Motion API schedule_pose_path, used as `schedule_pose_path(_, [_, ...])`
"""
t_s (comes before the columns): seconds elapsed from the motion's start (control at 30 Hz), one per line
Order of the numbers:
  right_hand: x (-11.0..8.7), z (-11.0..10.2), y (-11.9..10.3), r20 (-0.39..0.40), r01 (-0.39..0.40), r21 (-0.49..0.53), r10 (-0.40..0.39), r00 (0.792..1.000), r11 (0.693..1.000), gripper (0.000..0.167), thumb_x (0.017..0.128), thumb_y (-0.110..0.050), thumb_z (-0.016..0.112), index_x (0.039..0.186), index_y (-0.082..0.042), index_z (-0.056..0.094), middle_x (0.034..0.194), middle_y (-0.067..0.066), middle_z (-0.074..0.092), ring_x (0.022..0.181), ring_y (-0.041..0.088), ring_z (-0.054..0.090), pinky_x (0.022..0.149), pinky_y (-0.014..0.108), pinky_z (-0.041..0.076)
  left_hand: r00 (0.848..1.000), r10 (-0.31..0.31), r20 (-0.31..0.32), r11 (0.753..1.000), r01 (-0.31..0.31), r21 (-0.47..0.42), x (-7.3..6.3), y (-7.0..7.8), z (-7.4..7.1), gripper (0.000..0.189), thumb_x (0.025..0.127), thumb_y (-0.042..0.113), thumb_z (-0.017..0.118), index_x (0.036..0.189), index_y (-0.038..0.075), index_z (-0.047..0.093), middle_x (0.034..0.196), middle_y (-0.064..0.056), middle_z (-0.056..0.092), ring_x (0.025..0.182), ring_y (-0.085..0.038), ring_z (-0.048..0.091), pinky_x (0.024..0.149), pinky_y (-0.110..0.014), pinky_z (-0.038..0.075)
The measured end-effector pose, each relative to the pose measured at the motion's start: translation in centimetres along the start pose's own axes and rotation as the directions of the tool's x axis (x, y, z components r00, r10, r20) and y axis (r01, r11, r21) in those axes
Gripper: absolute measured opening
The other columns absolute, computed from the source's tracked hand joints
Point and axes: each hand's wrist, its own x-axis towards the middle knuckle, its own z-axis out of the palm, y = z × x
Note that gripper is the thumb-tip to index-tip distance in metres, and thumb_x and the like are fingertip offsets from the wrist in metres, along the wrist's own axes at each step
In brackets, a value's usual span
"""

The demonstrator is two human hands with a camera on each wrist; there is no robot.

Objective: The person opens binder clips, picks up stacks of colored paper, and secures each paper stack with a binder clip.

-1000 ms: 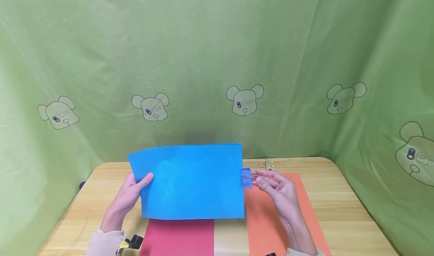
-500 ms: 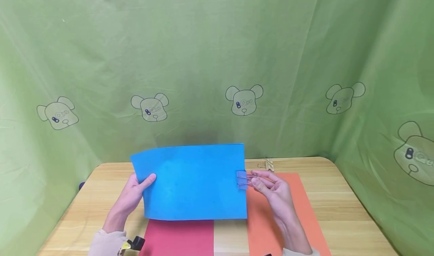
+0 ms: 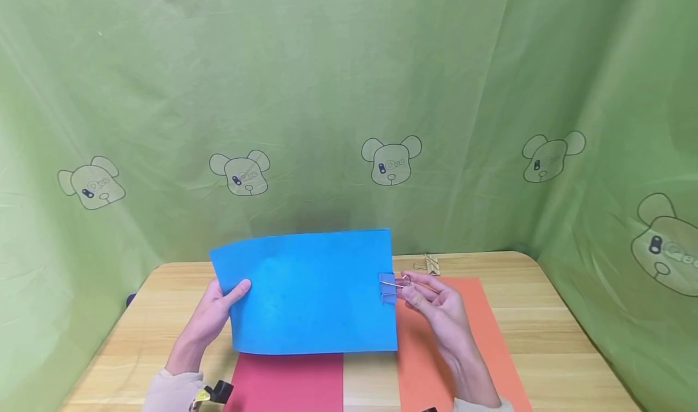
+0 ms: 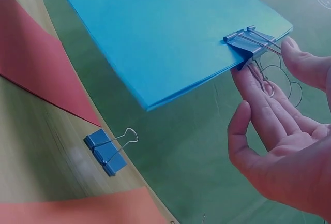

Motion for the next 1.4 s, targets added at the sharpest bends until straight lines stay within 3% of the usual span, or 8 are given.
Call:
schedule_pose_path(0.5, [0.2,-0.4,0.4,0.035,-0.047,0.037,0.046,0.998,0.998,0.036,0.104,-0.003,0.058,0.139,-0.005,0.059,0.123,0.001,0.072,0.107,0.015,0.071,0.095,0.032,0.055,0.999,-0.048,-0.006,0.999,0.048,0.026,0.0,-0.3,0.2,0.035,0.106,0.017,0.058,0.133,-0.004,0.052,0.119,-0.012,0.065,0.113,-0.019,0.063,0.101,-0.029,0.049])
schedule_pose_path(0.87, [0.3,-0.3,0.4,0.023,-0.069,0.009,0.069,0.997,0.998,0.046,0.103,-0.004,0.06,0.147,0.001,0.048,0.125,0.001,0.071,0.106,0.015,0.071,0.096,0.033,0.055,0.995,-0.087,0.045,0.994,0.084,0.072,-0.1,-0.1,-0.4,0.035,0.103,0.019,0.063,0.13,0.0,0.054,0.116,-0.011,0.068,0.113,-0.021,0.064,0.101,-0.034,0.049])
schedule_pose_path(1.23, [0.1,0.5,0.2,-0.015,-0.088,-0.088,0.087,0.996,0.992,0.056,0.101,-0.009,0.066,0.149,0.006,0.043,0.127,0.002,0.07,0.111,0.017,0.07,0.096,0.034,0.055,0.988,-0.061,0.139,0.986,0.038,0.161,-0.9,0.4,-1.6,0.042,0.101,0.02,0.067,0.134,-0.002,0.053,0.123,-0.013,0.066,0.116,-0.022,0.062,0.101,-0.03,0.048])
schedule_pose_path(1.4, [0.2,0.4,-0.1,-0.027,-0.089,-0.137,0.086,0.996,0.987,0.057,0.1,-0.011,0.068,0.149,0.005,0.044,0.126,0.001,0.071,0.11,0.015,0.07,0.095,0.033,0.056,0.969,-0.065,0.237,0.98,0.017,0.2,-1.3,0.7,-2.1,0.049,0.1,0.019,0.067,0.14,-0.003,0.048,0.124,-0.016,0.066,0.114,-0.025,0.063,0.097,-0.031,0.051])
